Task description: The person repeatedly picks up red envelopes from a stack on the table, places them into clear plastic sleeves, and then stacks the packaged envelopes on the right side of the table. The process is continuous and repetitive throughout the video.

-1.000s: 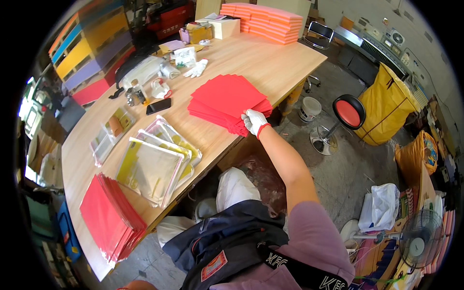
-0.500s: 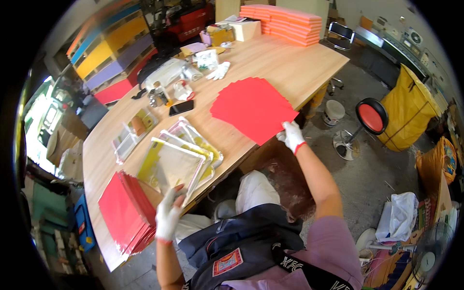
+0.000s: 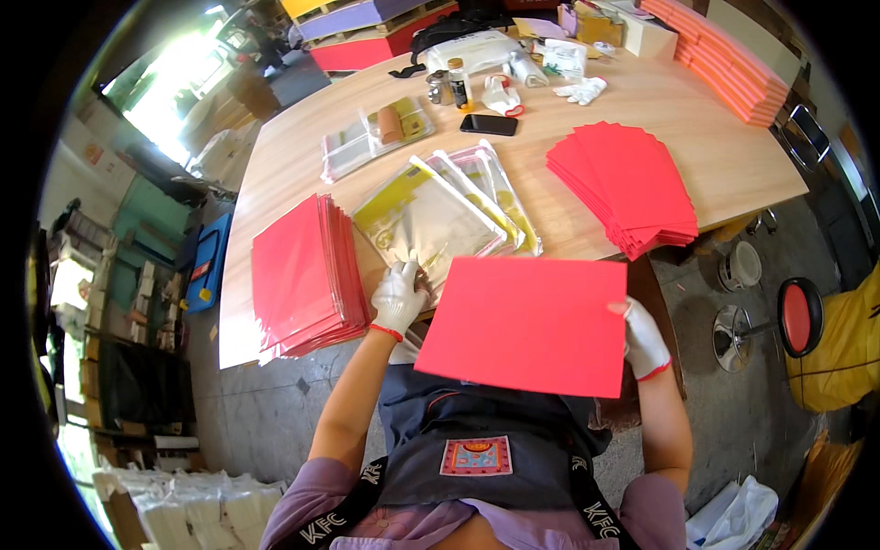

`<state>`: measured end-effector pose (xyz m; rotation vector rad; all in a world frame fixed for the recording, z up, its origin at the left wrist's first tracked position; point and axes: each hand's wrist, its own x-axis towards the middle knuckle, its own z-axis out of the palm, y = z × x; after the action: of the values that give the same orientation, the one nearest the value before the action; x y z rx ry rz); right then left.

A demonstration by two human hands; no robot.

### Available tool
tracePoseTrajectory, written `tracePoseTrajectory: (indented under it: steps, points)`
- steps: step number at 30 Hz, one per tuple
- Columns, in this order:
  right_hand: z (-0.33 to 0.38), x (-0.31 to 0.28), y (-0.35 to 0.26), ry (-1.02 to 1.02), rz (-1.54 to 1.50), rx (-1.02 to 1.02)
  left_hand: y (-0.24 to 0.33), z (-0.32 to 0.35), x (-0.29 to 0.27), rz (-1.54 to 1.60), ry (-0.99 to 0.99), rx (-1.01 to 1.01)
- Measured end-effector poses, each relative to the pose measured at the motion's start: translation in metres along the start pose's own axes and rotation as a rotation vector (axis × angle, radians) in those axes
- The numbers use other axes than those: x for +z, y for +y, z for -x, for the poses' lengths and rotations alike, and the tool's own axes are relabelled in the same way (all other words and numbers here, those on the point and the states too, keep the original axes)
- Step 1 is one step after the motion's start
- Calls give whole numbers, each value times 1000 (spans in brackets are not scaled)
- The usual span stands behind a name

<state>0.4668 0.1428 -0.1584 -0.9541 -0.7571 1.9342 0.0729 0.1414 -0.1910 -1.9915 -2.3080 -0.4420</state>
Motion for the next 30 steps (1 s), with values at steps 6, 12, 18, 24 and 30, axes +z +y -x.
tracePoseTrajectory:
  steps: [6, 12, 18, 24, 30]
  points:
    - [-10, 21, 14, -19, -78, 78, -10, 1, 11, 18, 4, -52]
    - [-26, 4, 33, -85, -212, -11, -18, 5, 8, 122, 138, 16]
    - [-27, -12, 52, 24, -294, 50, -21, -4, -6, 562, 145, 47]
    - [-17, 15, 57, 81, -302, -46, -4, -4, -19, 616, 264, 119]
    - [-6, 19, 62, 53, -298, -126, 10, 14, -6, 512, 376, 111]
